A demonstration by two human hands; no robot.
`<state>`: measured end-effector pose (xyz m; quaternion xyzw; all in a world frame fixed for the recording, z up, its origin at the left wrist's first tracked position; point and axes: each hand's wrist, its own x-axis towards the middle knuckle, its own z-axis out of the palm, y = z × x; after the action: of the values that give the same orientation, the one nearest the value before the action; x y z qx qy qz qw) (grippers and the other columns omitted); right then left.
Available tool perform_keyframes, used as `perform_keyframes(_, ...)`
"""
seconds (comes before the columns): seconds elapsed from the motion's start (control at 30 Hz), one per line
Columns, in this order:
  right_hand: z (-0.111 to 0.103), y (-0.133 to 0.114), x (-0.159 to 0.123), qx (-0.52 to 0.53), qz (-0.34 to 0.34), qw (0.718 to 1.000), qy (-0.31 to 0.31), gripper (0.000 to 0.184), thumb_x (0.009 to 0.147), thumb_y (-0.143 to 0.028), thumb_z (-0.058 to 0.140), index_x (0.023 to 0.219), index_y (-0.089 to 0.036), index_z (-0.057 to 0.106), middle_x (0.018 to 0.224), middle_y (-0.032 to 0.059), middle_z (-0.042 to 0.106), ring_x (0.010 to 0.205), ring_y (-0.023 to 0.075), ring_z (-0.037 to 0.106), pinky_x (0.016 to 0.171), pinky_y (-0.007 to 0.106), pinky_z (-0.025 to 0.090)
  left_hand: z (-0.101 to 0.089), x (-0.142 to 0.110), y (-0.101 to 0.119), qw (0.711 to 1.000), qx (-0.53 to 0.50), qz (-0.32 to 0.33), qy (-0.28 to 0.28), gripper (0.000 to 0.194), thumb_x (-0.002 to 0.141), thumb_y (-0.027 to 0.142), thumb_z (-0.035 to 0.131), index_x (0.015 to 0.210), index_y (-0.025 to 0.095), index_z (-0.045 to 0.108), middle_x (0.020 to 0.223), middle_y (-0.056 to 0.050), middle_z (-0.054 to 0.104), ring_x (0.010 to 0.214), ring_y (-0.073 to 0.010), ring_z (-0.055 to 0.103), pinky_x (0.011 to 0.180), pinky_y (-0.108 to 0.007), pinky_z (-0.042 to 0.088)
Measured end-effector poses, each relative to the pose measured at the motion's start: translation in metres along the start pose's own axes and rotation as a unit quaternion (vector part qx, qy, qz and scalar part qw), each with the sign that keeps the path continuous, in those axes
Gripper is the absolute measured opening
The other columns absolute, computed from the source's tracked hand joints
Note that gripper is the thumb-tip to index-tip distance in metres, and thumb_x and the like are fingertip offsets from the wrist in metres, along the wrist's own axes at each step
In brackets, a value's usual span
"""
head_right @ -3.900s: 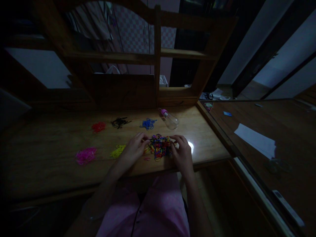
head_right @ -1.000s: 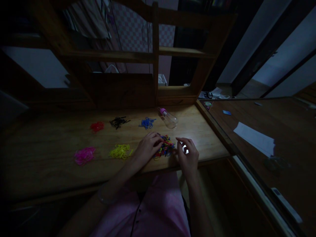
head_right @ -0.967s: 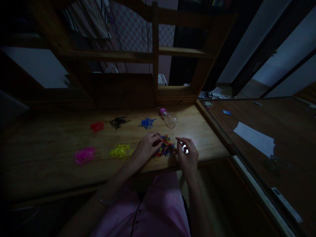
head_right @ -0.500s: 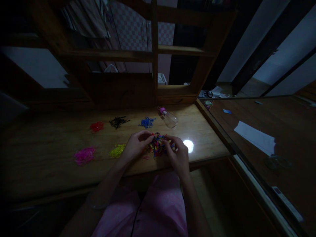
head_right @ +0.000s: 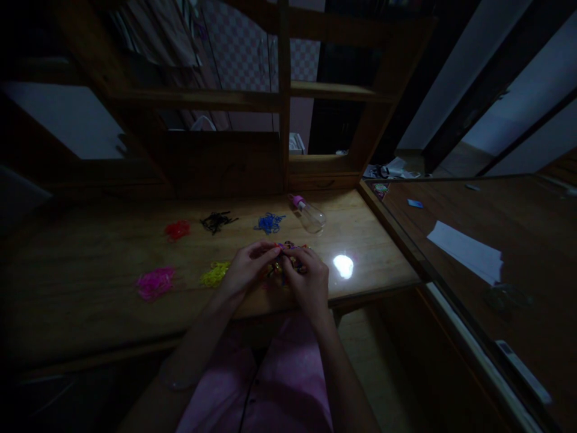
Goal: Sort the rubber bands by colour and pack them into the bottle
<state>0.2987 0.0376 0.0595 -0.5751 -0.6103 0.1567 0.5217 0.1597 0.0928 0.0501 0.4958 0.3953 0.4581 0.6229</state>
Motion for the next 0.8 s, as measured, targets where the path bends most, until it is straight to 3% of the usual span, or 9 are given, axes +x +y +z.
perform_keyframes(0.3,-0.002,0.001,0.001,0.034,0.079,0.996,-0.019,0.016,0.084,-0.032,0.064,0.091,-0.022,0.075,0.092,0.0040,0.075,0.082,0.0206,0.068,0.074,0.031,0.053,0.006,0.000,-0.001,0.989,-0.129,-0.059,0.030,0.027,0.067,0.034,0.079,0.085,0.016,0.069,0.088,-0.003,0.071,0.082,-0.0143,0.066,0.078,-0.026,0.051)
perform_keyframes(0.5,-0.005,0.008,0.002,0.130,0.159,0.978,-0.032,0.020,0.081,-0.035,0.068,0.092,-0.021,0.076,0.093,0.0051,0.076,0.086,0.0228,0.070,0.079,0.034,0.055,0.002,0.002,0.002,0.991,-0.100,-0.039,0.078,0.028,0.067,0.033,0.080,0.086,0.016,0.069,0.084,-0.001,0.070,0.074,-0.0103,0.063,0.074,-0.022,0.050)
perform_keyframes(0.8,-0.008,0.004,0.006,0.214,0.200,0.956,-0.034,0.020,0.077,-0.034,0.072,0.091,-0.020,0.075,0.093,0.0058,0.075,0.087,0.0227,0.070,0.079,0.034,0.056,0.005,-0.001,0.007,0.991,-0.090,-0.038,0.087,0.030,0.067,0.033,0.080,0.088,0.015,0.070,0.088,-0.004,0.072,0.081,-0.0139,0.066,0.081,-0.027,0.052)
